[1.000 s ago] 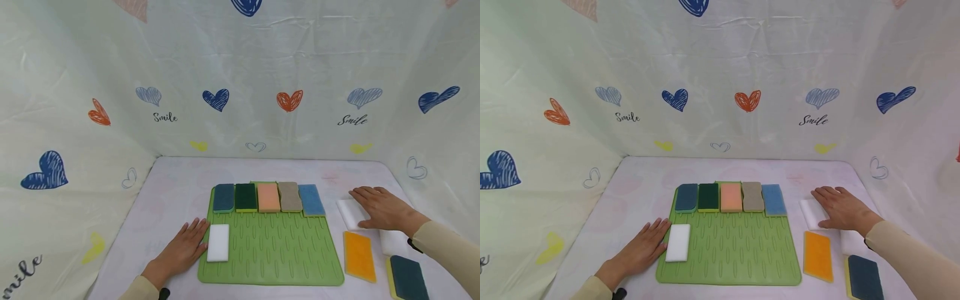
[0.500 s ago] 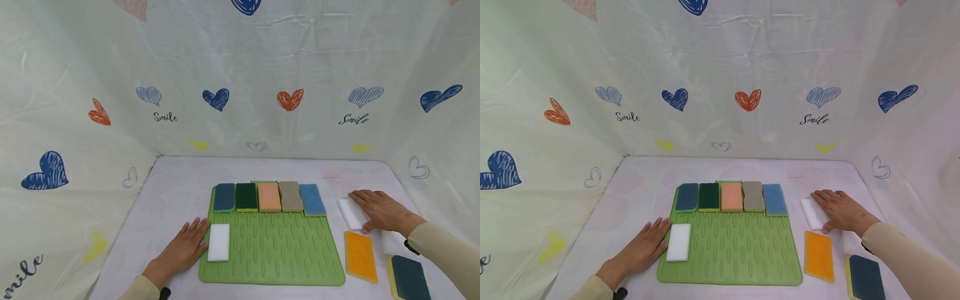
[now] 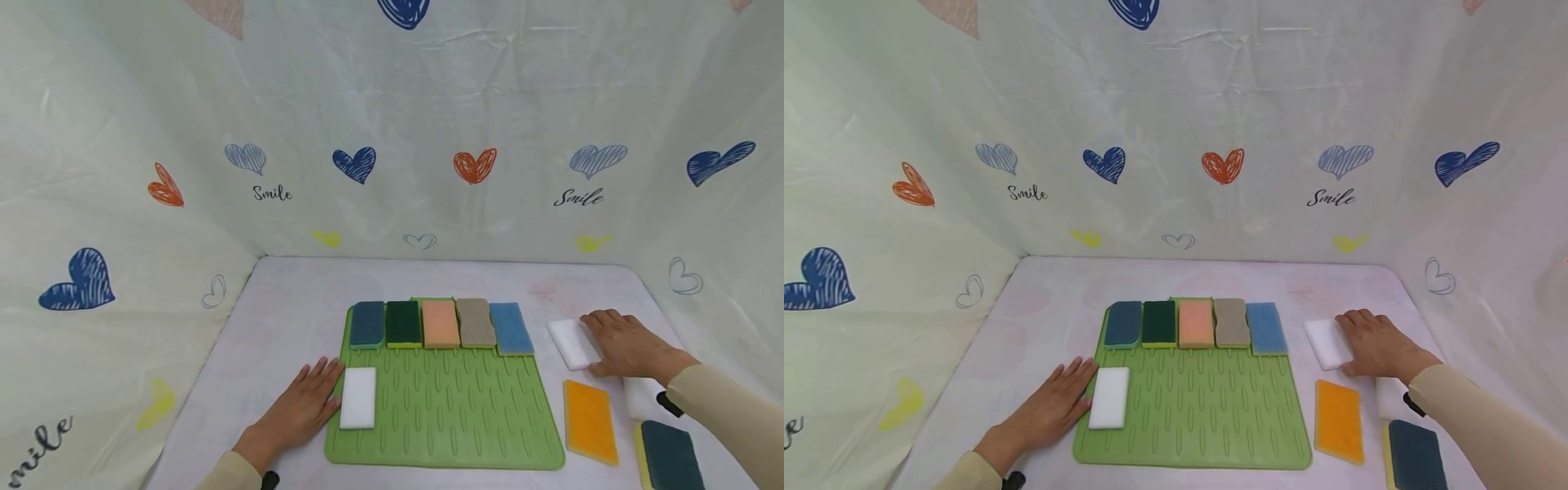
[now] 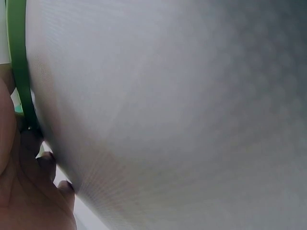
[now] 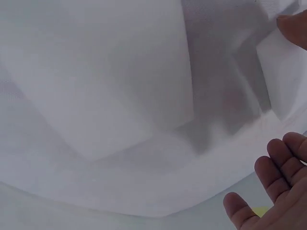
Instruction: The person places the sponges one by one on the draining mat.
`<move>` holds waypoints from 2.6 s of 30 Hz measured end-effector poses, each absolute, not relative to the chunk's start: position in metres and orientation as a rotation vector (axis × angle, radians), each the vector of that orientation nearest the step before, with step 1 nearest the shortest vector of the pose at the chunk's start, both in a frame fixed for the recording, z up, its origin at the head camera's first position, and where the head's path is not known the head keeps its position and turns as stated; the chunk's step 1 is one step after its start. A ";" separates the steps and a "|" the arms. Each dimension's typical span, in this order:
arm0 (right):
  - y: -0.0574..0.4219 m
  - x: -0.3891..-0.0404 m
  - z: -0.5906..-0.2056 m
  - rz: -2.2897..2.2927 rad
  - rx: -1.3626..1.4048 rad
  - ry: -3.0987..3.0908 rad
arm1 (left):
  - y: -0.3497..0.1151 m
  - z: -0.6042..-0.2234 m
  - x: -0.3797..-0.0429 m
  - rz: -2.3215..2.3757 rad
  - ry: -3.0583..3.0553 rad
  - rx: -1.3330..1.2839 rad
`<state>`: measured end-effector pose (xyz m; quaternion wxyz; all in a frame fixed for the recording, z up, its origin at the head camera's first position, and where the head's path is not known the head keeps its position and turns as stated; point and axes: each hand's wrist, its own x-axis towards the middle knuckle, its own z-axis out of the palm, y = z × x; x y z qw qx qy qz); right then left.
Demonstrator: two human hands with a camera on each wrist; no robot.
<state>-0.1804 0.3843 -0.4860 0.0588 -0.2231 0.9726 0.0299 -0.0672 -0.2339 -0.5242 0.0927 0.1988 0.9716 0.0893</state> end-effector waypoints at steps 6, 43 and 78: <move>0.388 -0.182 -0.489 0.098 -0.699 2.919 | -0.234 -0.525 -0.067 0.262 2.881 0.586; 0.366 -0.202 -0.476 0.260 -0.982 3.289 | -0.233 -0.520 -0.067 0.259 2.869 0.575; 0.268 -0.188 -0.442 0.219 -1.315 3.286 | -0.234 -0.521 -0.067 0.293 2.892 0.616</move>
